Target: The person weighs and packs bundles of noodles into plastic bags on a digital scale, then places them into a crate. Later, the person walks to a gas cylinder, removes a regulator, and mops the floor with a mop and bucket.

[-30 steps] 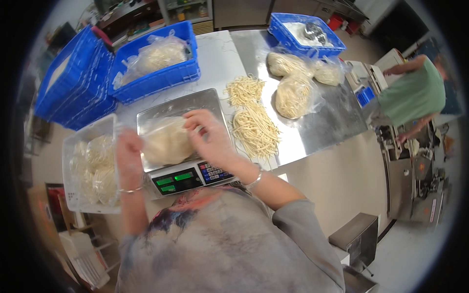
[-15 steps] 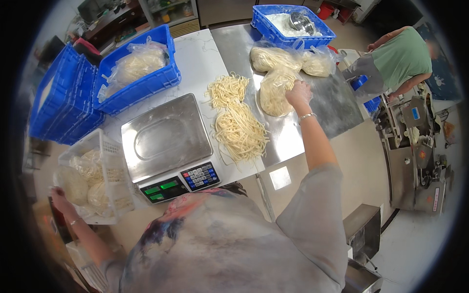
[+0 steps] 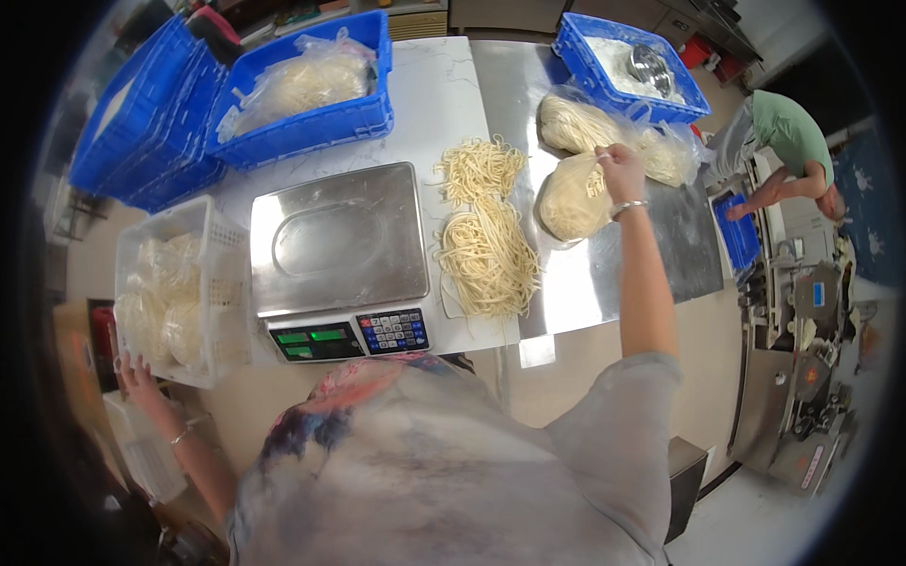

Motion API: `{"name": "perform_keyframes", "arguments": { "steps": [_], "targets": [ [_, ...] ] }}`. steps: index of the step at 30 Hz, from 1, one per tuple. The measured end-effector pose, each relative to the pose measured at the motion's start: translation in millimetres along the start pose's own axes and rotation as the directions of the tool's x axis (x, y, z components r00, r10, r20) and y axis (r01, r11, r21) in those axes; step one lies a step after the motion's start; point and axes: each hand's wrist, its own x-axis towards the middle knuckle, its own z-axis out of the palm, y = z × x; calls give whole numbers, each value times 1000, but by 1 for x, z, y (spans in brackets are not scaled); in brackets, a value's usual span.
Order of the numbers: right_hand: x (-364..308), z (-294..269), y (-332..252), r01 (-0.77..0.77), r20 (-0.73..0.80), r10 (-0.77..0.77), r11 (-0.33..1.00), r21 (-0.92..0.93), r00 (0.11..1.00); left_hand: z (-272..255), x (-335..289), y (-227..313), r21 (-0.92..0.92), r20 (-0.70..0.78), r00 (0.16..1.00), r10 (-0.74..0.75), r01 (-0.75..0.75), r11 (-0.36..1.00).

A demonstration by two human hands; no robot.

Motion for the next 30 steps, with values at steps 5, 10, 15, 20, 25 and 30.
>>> {"name": "perform_keyframes", "arguments": {
  "steps": [5,10,15,20,25,30],
  "targets": [
    [-21,-1,-107,127,313,-182,974,189,932,45,-34,27,-86,154,988,1,13,996],
    [-51,15,-224,391,491,-505,863,320,710,117,-67,56,-245,515,855,58,82,966],
    [-85,80,-286,396,570,-681,732,555,459,160,-90,69,-387,638,751,172,119,914],
    [-149,169,-300,445,710,-594,789,424,378,145,-93,57,-375,657,739,151,146,915],
    [-172,164,-276,695,461,-784,601,394,416,118,-90,46,-252,590,807,-33,223,942],
    [-176,142,-236,464,282,-574,804,372,769,120,-82,59,-276,576,817,29,160,948]
  ]
}}
